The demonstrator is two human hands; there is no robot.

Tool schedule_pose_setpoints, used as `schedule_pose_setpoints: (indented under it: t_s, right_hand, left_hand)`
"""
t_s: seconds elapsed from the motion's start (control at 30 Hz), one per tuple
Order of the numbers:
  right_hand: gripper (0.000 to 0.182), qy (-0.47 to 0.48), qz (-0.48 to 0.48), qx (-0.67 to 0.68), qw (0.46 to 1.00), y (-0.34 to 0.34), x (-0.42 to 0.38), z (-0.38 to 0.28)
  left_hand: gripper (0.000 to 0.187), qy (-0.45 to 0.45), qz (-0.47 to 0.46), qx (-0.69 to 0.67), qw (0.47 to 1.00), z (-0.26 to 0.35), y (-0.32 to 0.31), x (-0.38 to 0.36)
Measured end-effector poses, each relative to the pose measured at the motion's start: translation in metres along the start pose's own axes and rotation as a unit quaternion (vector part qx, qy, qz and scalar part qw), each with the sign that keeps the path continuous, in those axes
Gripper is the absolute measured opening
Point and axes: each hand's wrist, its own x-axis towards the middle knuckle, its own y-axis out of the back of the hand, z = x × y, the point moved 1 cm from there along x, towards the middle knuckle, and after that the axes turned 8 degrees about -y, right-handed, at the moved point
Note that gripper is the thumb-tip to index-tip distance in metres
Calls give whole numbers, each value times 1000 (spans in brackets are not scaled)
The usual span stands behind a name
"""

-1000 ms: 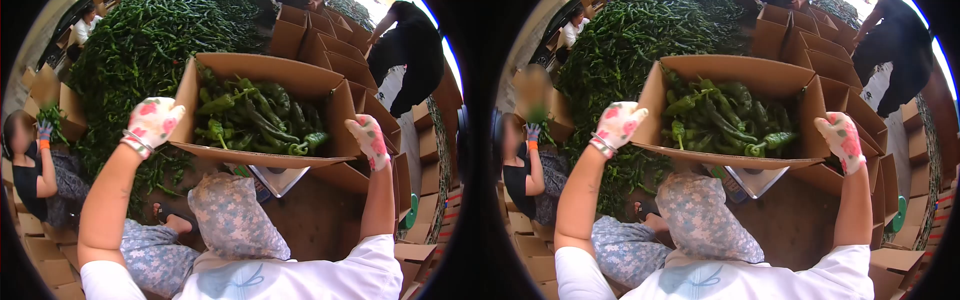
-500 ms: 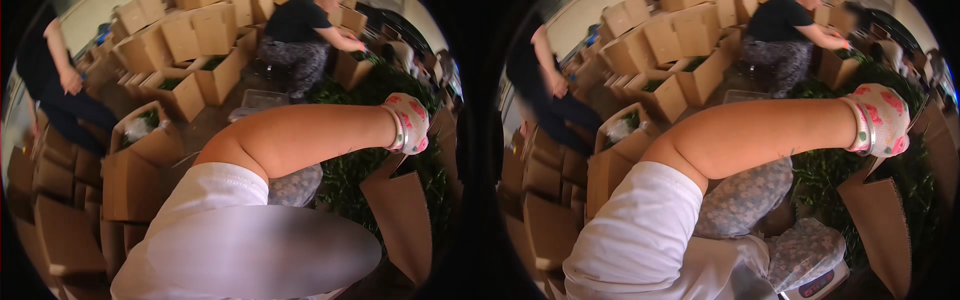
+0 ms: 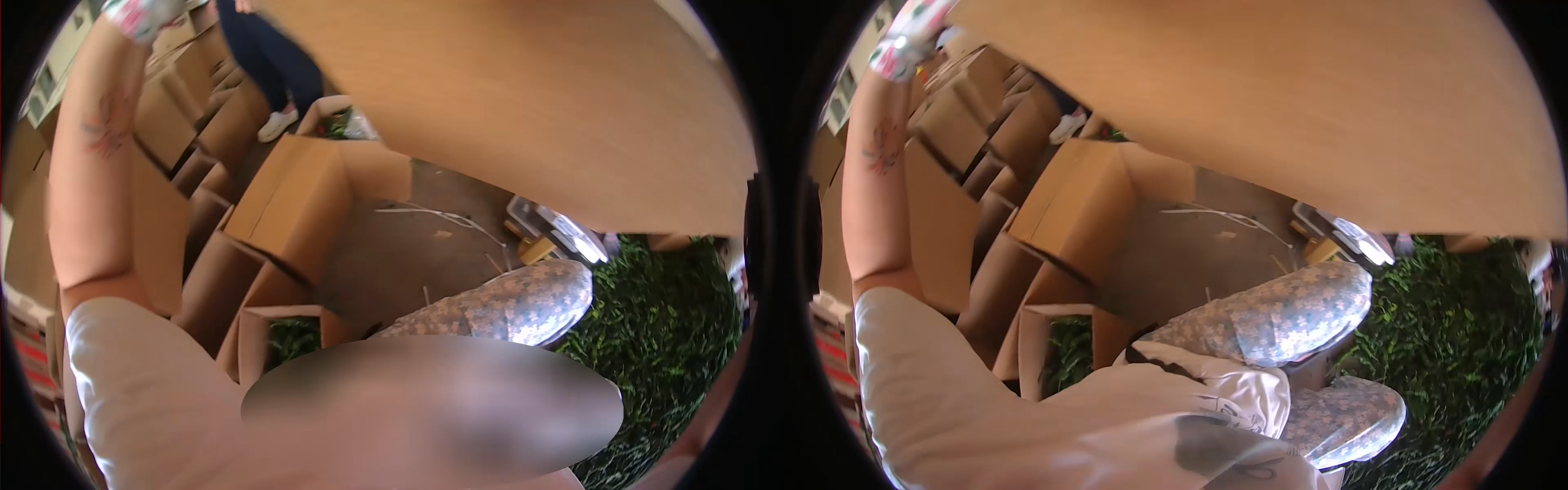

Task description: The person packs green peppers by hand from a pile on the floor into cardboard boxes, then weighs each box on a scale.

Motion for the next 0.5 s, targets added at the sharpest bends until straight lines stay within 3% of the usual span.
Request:
schedule_pose_setpoints:
  t_s: [0.07, 0.13, 0.17, 0.2, 0.23, 0.3, 0.37, 0.4, 0.47, 0.5]
  right_hand:
    - [13, 39, -52, 81, 995, -45, 25, -2]
    - [15, 79, -115, 165, 976, -89, 46, -3]
    - [16, 97, -150, 208, 962, -113, 51, -5]
    - [17, 104, -183, 246, 946, -138, 51, -10]
    - [17, 100, -215, 275, 932, -161, 49, -17]
    - [11, 9, -273, 298, 915, -203, 29, -54]
    - [16, -58, -347, 255, 901, -230, 4, -97]
    - [20, 60, -299, 255, 918, -245, -14, -106]
    - [27, 125, -297, 216, 922, -263, -38, -122]
    - [30, 65, -354, 188, 914, -266, -45, -127]
  left_hand:
    - [30, 181, 5, -24, 983, -11, 34, -59]
    - [36, 174, -74, 125, 974, -73, 81, -120]
    - [36, 332, -139, 183, 915, -44, 92, -125]
    - [36, 335, -142, 127, 923, -55, 110, -147]
    - [37, 337, -147, 68, 927, -73, 132, -176]
    - [52, 432, -96, 136, 886, -78, 149, -215]
    - [48, 464, -118, 188, 858, -82, 162, -262]
    - [45, 465, -153, 220, 844, -85, 165, -288]
    - [41, 379, -287, 333, 814, -115, 174, -358]
    - [40, 324, -330, 383, 800, -138, 173, -387]
